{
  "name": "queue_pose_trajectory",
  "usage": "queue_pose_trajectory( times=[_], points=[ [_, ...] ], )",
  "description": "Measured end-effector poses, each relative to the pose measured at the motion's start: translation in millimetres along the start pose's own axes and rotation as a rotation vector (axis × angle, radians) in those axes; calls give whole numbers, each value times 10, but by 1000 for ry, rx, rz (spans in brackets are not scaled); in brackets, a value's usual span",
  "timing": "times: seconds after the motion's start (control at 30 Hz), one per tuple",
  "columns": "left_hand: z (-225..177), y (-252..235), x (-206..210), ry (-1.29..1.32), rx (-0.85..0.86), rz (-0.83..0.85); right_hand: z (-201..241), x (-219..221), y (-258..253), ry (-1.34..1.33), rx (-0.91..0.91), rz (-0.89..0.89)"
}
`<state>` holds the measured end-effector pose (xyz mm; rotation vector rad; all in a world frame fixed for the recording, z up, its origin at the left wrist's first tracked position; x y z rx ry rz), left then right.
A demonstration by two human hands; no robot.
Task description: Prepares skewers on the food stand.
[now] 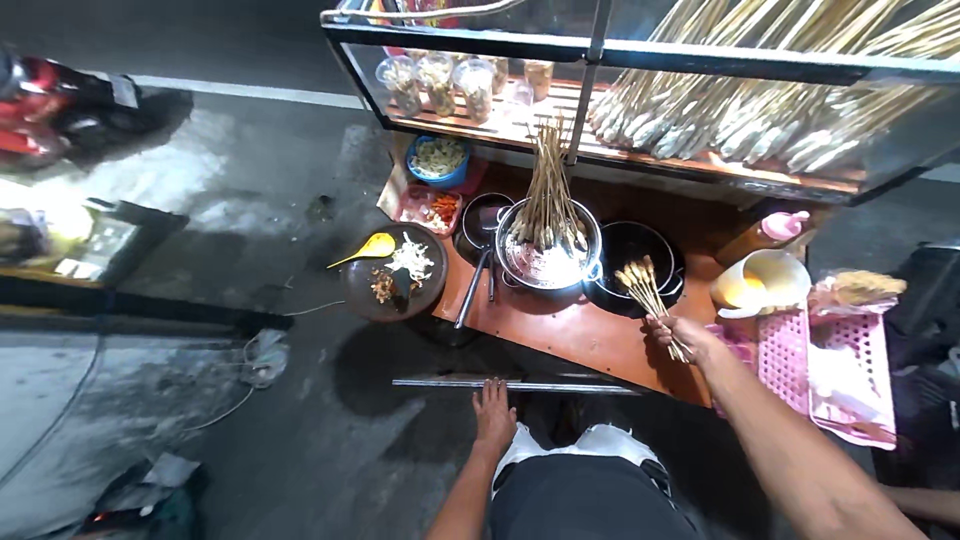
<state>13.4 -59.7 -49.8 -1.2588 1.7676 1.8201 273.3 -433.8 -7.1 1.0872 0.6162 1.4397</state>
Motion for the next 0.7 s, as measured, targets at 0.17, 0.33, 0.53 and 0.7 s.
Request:
queue_pose_trajectory(
  times=[0.17,0.33,0.53,0.7],
  points=[
    [-28,-32,-118,-21,14,42,4,11,-20,-18,-8,-17],
    [-257,-444,-543,-131,-54,527,59,12,31,186,-121,-48],
    [-758,-1586,409,251,-13,536,107,-99,40,387,-159,-65],
    [-1570,-1266,-153,180,-278,447,28,-173,-25,364,-169,-37]
  ],
)
Point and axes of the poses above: each hand's wrist, its own y-axis away from the middle knuckle, its own x-axis out of the palm, z = x × y, the point moved 3 cm from there along -y, towards the middle knuckle
